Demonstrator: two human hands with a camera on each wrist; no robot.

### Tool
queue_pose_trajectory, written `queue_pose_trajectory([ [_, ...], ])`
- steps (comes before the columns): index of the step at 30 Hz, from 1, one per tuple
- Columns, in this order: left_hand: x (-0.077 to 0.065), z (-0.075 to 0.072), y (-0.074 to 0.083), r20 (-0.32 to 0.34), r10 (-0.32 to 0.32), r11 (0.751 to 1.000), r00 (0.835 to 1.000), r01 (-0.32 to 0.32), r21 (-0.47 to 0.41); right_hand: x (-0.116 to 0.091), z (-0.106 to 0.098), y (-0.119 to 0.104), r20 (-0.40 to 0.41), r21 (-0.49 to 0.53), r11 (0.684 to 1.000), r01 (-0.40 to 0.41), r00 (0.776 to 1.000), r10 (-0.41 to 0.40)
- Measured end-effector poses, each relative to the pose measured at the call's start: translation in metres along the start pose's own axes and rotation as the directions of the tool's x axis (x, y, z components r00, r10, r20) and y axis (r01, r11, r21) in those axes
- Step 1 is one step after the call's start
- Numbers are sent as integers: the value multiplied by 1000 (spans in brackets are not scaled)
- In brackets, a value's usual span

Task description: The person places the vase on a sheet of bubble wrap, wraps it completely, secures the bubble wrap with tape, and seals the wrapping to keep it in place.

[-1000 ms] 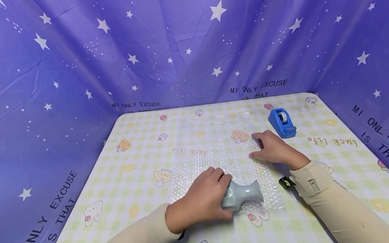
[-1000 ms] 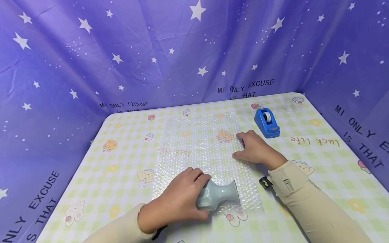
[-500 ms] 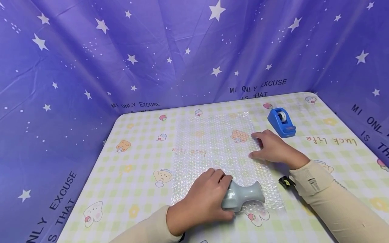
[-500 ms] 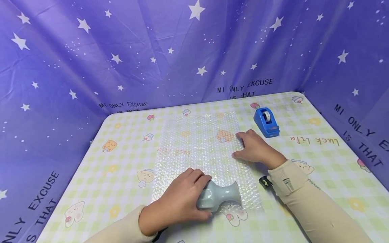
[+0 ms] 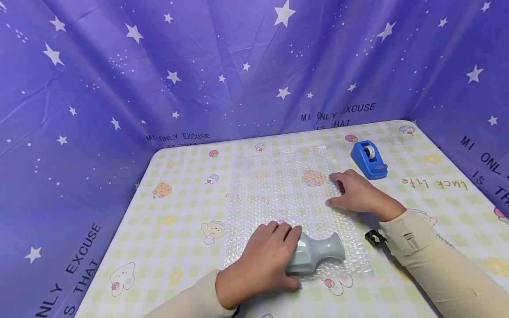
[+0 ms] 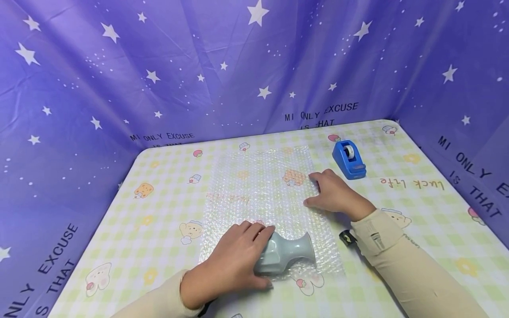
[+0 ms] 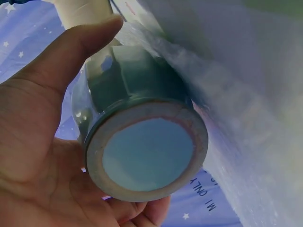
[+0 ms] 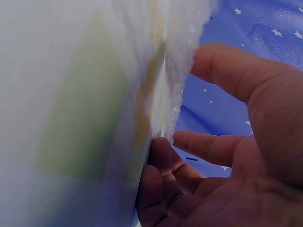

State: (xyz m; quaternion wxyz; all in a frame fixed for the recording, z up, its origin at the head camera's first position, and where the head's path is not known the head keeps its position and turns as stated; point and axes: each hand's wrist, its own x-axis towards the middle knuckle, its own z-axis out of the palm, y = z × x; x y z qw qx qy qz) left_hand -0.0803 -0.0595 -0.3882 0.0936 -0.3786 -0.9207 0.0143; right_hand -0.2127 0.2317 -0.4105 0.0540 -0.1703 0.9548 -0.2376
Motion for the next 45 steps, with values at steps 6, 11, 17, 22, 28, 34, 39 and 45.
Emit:
queue_pose_trajectory([
  [6, -1, 1, 1, 63, -22, 1000, 998, 21, 18, -1, 1, 0, -3, 1, 1000, -2, 1000, 2],
  [11, -2, 1, 2, 91, -37, 999, 995, 34, 27, -1, 2, 1, 4, 0, 1000, -1, 1000, 1],
  [17, -5, 2, 0, 103, -82, 996, 991, 80, 28, -1, -3, 1, 11, -13, 1000, 20, 1000, -20],
  [22, -7, 3, -4, 117, -105, 994, 987, 103, 27, -9, -10, -6, 34, 3, 999, 34, 999, -34],
  [28, -10, 4, -6, 160, -125, 992, 979, 127, -2, -27, -18, -29, 8, -4, 996, 88, 996, -88],
  [34, -11, 7, -8, 187, -99, 987, 977, 121, -110, -42, -19, -52, -39, -6, 983, 183, 982, -183],
  [39, -9, 10, -11, 139, -77, 981, 987, 100, -164, -46, -16, -65, -30, 1, 974, 226, 974, -226],
  [45, -2, 12, -15, 109, -84, 969, 990, 107, -223, -48, -15, -73, -4, 6, 971, 238, 971, -238],
])
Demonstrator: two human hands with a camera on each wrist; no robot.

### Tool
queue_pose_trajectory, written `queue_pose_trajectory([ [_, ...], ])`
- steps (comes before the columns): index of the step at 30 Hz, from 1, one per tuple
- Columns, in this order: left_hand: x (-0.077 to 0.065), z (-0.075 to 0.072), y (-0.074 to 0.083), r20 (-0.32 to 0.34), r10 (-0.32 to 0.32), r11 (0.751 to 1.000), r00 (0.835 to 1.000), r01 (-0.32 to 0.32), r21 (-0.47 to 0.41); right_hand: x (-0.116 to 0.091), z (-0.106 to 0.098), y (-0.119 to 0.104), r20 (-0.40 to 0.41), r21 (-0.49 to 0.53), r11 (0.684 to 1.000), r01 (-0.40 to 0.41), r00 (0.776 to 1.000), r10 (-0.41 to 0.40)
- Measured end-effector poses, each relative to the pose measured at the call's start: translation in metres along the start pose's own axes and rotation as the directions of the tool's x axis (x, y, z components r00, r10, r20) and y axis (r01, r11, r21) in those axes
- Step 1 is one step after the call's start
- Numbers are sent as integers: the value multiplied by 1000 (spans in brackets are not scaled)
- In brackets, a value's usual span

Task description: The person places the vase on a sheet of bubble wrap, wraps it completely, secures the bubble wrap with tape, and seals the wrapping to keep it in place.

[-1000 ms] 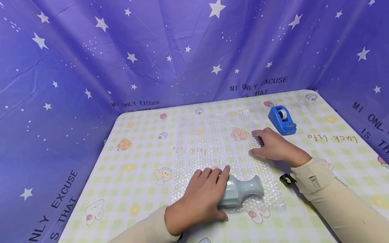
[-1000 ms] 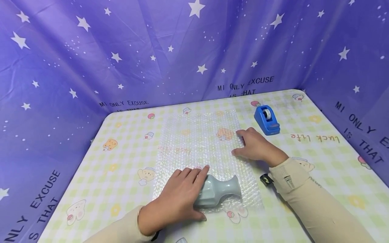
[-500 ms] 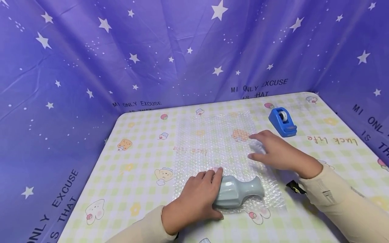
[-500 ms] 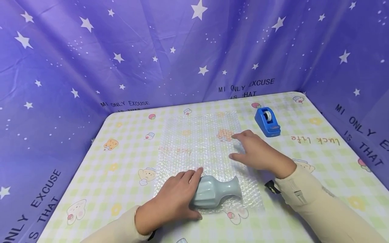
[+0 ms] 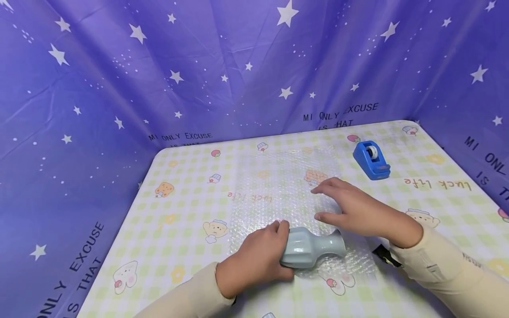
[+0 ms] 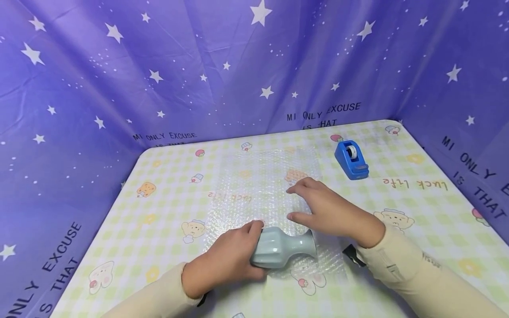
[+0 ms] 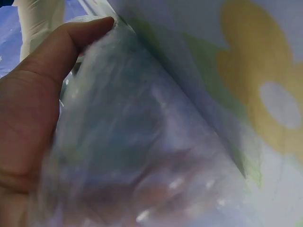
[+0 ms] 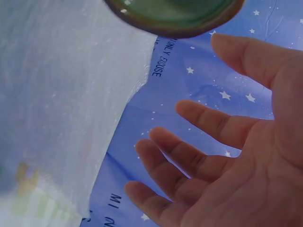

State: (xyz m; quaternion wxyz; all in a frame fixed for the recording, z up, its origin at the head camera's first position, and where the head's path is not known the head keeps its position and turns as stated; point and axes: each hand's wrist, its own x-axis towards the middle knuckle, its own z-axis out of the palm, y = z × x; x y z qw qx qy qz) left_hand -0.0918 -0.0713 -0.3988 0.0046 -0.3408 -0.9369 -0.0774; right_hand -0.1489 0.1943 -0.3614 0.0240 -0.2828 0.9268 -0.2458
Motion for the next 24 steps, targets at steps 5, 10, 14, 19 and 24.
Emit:
queue_pose_trajectory([
  [5, 1, 0, 2, 8, -15, 999, 1000, 15, -30, -8, 3, -8, 83, 14, 997, 75, 994, -76],
  [10, 0, 0, 3, 17, -12, 1000, 1000, 12, -21, -24, 7, -21, 297, 74, 992, 105, 947, -123],
  [14, -1, 1, 4, 14, -9, 1000, 1000, 10, -12, -31, 14, -29, 388, 44, 998, 55, 919, -68],
  [19, 0, 2, 3, 28, -27, 999, 999, 28, -38, -30, 26, -33, 369, -1, 999, 41, 929, -38],
  [24, 3, 1, 3, 49, -59, 996, 997, 62, -68, -28, 36, -34, 354, -67, 998, -17, 934, 39],
])
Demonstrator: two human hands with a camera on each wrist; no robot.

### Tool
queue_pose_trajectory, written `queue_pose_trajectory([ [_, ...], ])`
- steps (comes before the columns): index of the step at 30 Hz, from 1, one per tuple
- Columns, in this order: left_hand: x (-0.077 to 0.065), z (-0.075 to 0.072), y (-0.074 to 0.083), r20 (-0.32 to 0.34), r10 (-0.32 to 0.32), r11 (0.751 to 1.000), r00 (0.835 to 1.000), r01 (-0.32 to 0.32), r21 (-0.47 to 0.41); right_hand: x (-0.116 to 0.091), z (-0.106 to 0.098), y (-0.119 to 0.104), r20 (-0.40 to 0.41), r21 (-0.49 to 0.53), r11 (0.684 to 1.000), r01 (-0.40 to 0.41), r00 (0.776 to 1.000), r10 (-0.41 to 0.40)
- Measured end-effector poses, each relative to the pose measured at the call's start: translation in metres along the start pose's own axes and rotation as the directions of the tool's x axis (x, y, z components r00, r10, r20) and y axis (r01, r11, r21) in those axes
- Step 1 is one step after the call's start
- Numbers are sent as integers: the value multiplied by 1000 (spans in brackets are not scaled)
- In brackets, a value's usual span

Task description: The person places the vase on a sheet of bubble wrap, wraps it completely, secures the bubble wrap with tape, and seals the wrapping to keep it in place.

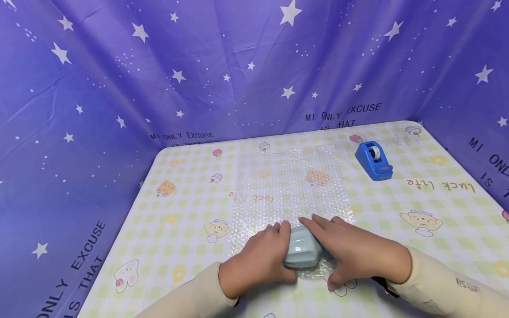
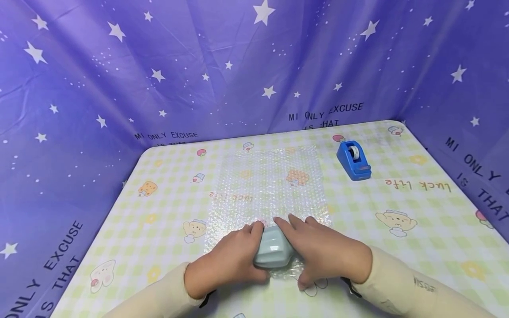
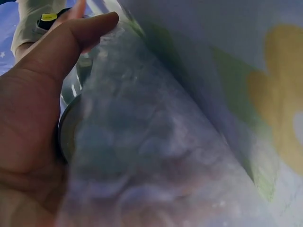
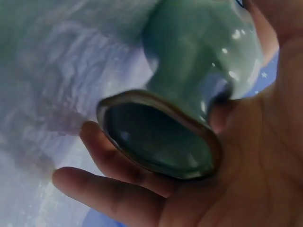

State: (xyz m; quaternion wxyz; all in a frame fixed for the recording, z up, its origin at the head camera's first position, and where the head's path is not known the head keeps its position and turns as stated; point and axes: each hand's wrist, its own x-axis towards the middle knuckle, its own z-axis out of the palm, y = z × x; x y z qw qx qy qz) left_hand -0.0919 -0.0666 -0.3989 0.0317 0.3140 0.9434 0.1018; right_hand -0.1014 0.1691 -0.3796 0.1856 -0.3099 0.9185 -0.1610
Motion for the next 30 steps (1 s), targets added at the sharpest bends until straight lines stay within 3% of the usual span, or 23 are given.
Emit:
queue_pose_trajectory([
  [3, 1, -1, 1, 16, -18, 1000, 1000, 18, -15, 1, 3, 0, -26, -28, 1000, -4, 1000, 3],
  [12, 6, -3, 0, 13, -29, 1000, 1000, 29, -6, 7, 0, 12, -91, -112, 989, 95, 990, -106],
  [21, 16, -7, -6, 21, -49, 998, 999, 50, -36, 23, -7, 28, -92, -62, 985, 162, 982, -168],
  [30, 32, -9, -15, 49, -75, 997, 996, 76, -31, 35, -12, 41, -98, -72, 986, 152, 982, -159],
])
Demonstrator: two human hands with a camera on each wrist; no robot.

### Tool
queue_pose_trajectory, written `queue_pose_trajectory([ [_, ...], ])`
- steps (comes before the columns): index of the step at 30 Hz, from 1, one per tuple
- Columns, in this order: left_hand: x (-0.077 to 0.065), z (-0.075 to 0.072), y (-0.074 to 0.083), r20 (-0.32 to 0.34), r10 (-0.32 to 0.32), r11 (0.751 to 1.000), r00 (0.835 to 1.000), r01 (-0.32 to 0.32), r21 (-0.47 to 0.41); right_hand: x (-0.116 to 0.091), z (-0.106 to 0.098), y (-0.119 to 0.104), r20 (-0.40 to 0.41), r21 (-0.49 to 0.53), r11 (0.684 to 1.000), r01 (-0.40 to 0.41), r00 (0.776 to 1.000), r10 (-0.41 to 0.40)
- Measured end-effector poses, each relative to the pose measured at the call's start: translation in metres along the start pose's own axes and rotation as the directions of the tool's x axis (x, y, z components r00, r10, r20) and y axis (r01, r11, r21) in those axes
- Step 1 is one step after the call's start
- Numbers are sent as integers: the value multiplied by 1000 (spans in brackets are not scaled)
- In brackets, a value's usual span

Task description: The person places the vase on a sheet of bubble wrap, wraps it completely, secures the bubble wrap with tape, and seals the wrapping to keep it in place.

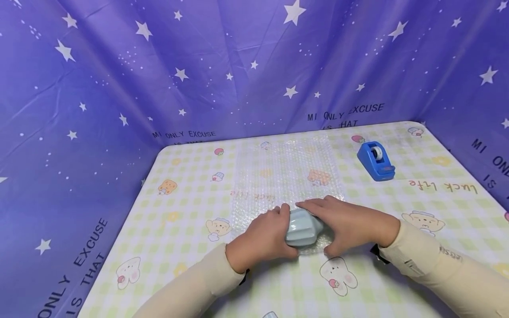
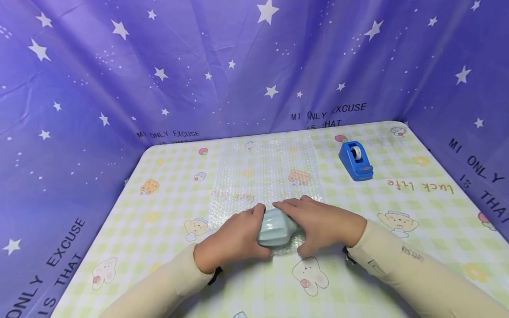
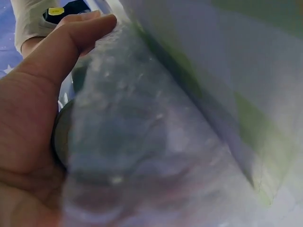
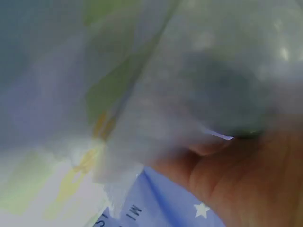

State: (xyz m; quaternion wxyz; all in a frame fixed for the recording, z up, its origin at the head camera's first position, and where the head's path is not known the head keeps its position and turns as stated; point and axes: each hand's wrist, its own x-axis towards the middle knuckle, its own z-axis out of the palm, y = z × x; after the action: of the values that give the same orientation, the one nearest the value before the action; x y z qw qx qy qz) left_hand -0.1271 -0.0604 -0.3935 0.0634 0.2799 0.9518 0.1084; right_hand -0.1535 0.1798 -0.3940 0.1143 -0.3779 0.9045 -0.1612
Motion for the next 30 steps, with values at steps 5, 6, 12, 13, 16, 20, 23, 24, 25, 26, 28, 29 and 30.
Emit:
queue_pose_trajectory([
  [5, 1, -1, -1, 20, -2, 1000, 1000, 2, 15, -4, 1, -10, -61, -134, 991, 15, 998, -23],
  [6, 0, -2, -1, 19, -5, 1000, 1000, 5, 27, -5, 1, -14, -82, -166, 986, 21, 996, -35],
  [12, 1, -6, -3, 43, -79, 987, 996, 73, 140, -7, 4, -34, -160, -324, 942, 87, 976, -145],
  [13, 1, -7, -3, 50, -91, 985, 995, 82, 152, -7, 5, -37, -162, -339, 936, 94, 974, -157],
  [16, 0, -9, -4, 65, -99, 983, 993, 88, 161, -7, 8, -43, -168, -367, 925, 96, 971, -168],
  [20, 0, -10, -7, 69, -71, 985, 995, 59, 165, -8, 13, -47, -201, -390, 918, 75, 966, -164],
  [23, 0, -10, -8, 65, -43, 986, 997, 32, 166, -10, 16, -49, -223, -406, 912, 59, 961, -162],
  [24, 0, -11, -8, 63, -37, 985, 997, 25, 168, -10, 17, -50, -229, -412, 910, 54, 960, -160],
  [25, 0, -11, -8, 62, -31, 985, 998, 20, 170, -11, 18, -51, -232, -416, 908, 50, 960, -159],
  [26, 0, -11, -9, 60, -25, 985, 998, 14, 173, -11, 19, -52, -236, -420, 906, 47, 959, -159],
  [28, -1, -11, -9, 58, -15, 984, 998, 5, 177, -11, 20, -53, -243, -431, 902, 39, 957, -157],
  [29, -1, -11, -9, 56, -12, 984, 998, 1, 180, -11, 21, -53, -247, -435, 900, 36, 956, -157],
  [30, -1, -11, -9, 55, -10, 983, 998, -1, 184, -11, 21, -53, -252, -439, 898, 32, 955, -158],
])
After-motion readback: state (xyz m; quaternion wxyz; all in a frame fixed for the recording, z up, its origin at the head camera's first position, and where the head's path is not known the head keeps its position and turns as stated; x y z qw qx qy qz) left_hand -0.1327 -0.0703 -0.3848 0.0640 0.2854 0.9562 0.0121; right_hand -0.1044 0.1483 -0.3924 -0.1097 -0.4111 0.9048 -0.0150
